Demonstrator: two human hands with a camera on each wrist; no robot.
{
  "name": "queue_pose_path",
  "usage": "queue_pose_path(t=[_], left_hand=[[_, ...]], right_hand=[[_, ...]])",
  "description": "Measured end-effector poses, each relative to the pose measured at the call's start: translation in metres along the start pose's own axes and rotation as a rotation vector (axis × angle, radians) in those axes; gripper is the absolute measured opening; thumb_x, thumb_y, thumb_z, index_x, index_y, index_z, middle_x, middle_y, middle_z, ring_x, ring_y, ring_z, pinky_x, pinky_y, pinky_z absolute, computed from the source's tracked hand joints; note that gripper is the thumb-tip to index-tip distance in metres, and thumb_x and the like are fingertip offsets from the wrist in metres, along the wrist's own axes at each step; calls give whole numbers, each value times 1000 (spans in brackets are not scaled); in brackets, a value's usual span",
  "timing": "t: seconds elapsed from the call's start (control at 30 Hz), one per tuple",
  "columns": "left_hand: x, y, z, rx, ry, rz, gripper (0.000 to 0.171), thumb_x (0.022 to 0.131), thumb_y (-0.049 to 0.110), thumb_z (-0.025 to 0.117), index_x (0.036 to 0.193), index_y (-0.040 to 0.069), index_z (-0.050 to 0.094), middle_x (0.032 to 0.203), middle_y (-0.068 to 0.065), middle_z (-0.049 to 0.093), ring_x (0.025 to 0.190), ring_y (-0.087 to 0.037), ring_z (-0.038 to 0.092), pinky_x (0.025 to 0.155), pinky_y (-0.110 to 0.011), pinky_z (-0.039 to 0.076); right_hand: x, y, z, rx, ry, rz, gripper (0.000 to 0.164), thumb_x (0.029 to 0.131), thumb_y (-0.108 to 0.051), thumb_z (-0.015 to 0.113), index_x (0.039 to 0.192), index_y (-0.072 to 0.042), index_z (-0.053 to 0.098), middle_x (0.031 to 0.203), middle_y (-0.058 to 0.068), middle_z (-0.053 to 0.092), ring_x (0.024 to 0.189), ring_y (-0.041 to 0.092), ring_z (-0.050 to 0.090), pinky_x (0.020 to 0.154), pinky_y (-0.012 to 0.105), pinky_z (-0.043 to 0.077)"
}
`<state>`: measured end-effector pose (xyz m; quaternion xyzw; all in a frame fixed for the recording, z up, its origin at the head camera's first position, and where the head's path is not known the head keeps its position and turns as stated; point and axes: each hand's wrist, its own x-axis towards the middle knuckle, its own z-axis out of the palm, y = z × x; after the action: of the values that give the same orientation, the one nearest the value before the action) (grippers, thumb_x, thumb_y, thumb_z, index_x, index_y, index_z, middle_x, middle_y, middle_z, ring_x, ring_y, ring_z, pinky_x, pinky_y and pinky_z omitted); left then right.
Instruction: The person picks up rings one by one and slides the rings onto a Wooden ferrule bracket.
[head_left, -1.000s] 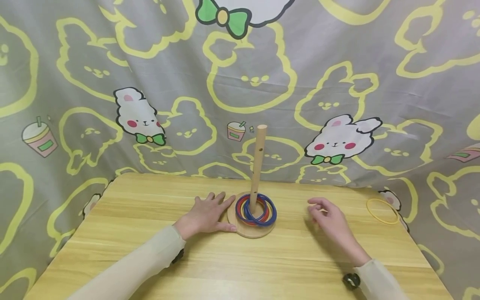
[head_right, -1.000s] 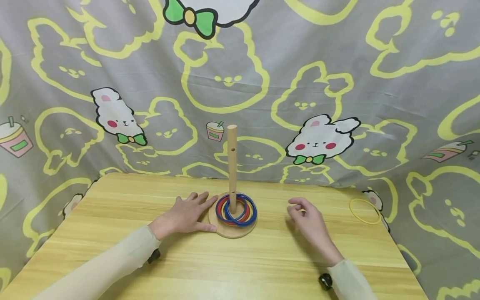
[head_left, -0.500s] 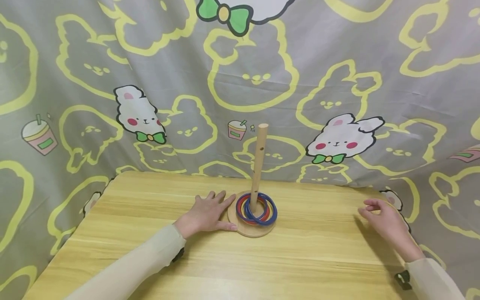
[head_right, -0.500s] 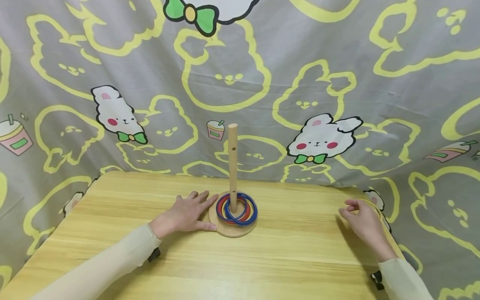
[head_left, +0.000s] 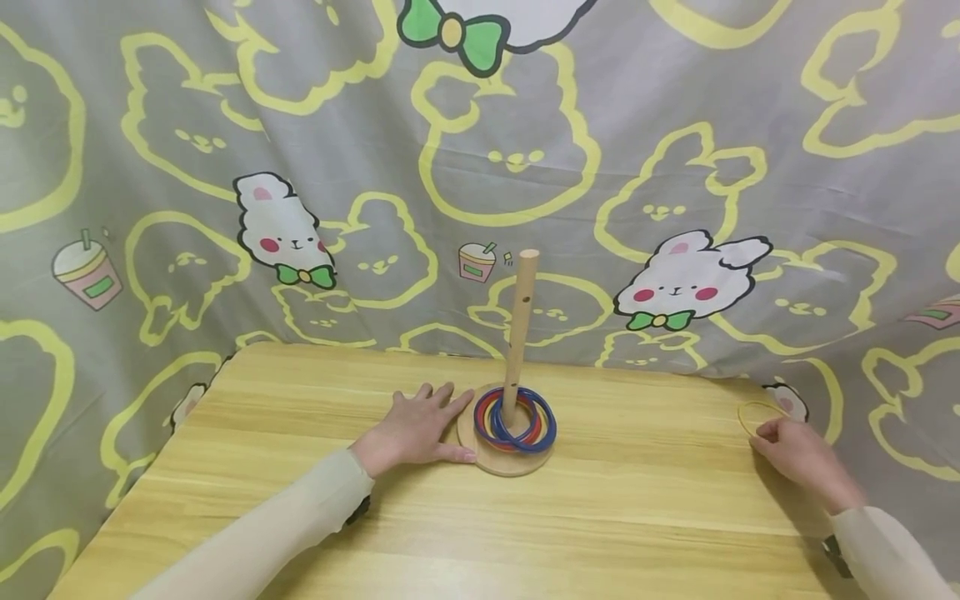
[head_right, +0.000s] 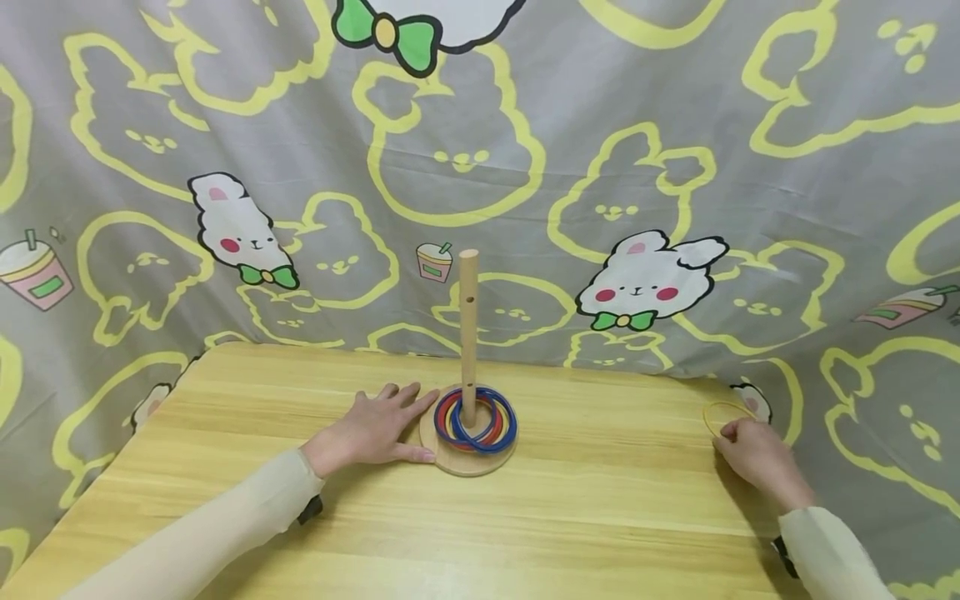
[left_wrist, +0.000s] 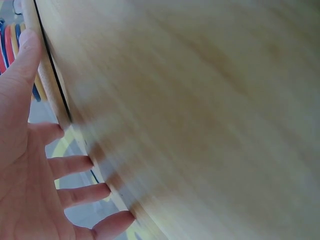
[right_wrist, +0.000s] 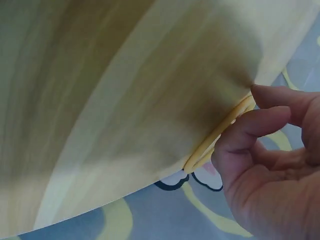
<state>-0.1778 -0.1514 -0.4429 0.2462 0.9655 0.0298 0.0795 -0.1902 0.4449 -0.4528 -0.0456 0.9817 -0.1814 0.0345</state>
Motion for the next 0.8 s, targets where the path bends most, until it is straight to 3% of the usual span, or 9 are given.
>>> queue_pose_path(t=[0.07, 0.13, 0.17, 0.3, 0.4, 0.5, 0.63, 0.8], left_hand=[[-1, 0, 0, -4, -2, 2, 105, 93, 84, 61, 172, 19, 38, 170, -21, 40, 149, -55, 42, 100, -85, 41], [-1, 1, -1, -8, -2, 2, 104, 93, 83, 62, 172, 20, 38, 170, -21, 40, 149, -55, 42, 100, -85, 41], [-1, 1, -1, -8, -3, 2, 104, 93, 84, 62, 172, 20, 38, 170, -21, 39, 149, -55, 42, 100, -85, 41], [-1, 2, -2, -17, -2, 1, 104, 93, 83, 63, 172, 20, 39, 170, -22, 40, 149, -56, 42, 100, -85, 40], [-1, 2, -1, -13, -5, 1, 104, 93, 83, 63, 172, 20, 38, 170, -21, 39, 149, -55, 42, 100, -85, 40], [0, 2, -1, -11, -3, 3, 104, 93, 83, 62, 172, 20, 38, 170, -21, 39, 149, -55, 42, 100, -85, 40], [0, 1, -1, -11, -5, 0, 105, 93, 83, 63, 173, 20, 38, 171, -21, 39, 150, -56, 41, 101, -86, 39], [-1, 1, -1, -9, -8, -3, 105, 92, 84, 63, 173, 21, 38, 170, -21, 39, 149, -55, 42, 100, -86, 40]], right_hand=[[-1, -3, 4, -9, 13, -40, 35, 107, -9, 56, 72, -5, 51, 65, 8, 48, 62, 27, 49, 65, 40, 41], [-3, -7, 7, -10, 15, -69, 42, 106, -5, 51, 70, -19, 35, 63, -5, 29, 60, 15, 31, 64, 34, 27], [-4, -10, 8, -12, 19, -82, 43, 105, -4, 50, 70, -19, 32, 63, -6, 27, 60, 14, 29, 63, 34, 26], [-8, -27, 9, -43, 34, -125, 37, 108, -4, 55, 73, -13, 47, 65, -5, 38, 62, 16, 36, 64, 37, 33], [-13, -46, 7, -53, 48, -137, 19, 108, -6, 63, 89, -3, 64, 75, -2, 56, 68, 17, 47, 65, 39, 42], [-19, -71, 4, -29, 78, -159, 9, 103, -4, 68, 104, 5, 70, 85, 1, 68, 73, 17, 56, 64, 38, 49], [-28, -109, 0, -18, 133, -236, 14, 97, 1, 71, 110, 5, 74, 85, -2, 70, 75, 13, 60, 64, 35, 51], [-45, -155, -5, -7, 146, -304, 18, 99, -1, 72, 116, 1, 78, 83, -10, 66, 72, 5, 55, 63, 31, 50]])
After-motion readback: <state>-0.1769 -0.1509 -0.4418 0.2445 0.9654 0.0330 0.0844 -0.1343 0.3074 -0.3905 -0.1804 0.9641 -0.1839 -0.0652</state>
